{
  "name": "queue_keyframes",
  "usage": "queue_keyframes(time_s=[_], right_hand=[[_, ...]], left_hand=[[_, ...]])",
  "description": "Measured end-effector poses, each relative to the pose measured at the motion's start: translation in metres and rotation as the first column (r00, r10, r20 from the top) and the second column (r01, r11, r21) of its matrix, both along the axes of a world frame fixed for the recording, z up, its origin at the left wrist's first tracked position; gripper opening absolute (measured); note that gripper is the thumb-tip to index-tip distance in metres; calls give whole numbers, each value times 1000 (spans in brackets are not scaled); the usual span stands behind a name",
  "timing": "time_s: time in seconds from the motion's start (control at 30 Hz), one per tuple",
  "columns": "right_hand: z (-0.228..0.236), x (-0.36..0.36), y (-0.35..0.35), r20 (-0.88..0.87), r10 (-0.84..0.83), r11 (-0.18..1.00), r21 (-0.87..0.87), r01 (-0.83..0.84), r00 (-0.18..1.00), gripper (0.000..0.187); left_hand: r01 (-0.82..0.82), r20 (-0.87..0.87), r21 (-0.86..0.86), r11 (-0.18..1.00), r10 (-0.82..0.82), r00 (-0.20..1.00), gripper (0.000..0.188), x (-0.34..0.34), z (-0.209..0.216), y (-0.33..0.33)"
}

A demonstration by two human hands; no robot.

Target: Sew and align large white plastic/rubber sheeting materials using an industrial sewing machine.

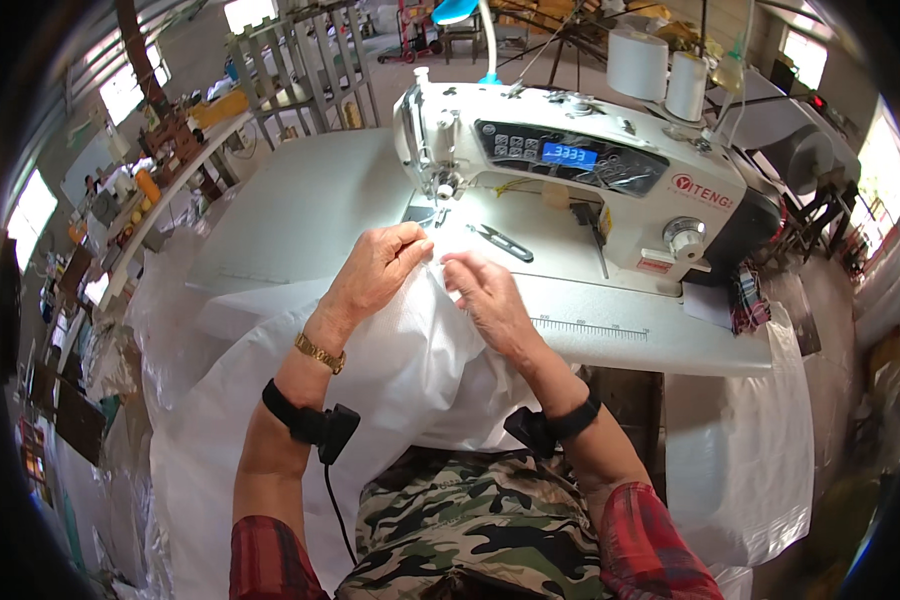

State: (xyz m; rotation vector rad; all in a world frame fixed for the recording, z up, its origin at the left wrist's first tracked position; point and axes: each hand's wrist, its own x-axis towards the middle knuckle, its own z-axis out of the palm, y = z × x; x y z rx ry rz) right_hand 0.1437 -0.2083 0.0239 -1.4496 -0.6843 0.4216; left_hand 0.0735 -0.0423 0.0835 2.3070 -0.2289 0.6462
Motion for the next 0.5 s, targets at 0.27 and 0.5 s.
queue_keyframes(time_s=[0.27,0.5], right_hand=[[44,1,3,130,-37,944,330,-8,991,32],[4,5,14,522,-343,930,71,361,781,26]], left_hand=[[247,139,-7,969,-244,960,17,39,61,7],[142,-192,-460,876,-255,948,33,61,-15,17]])
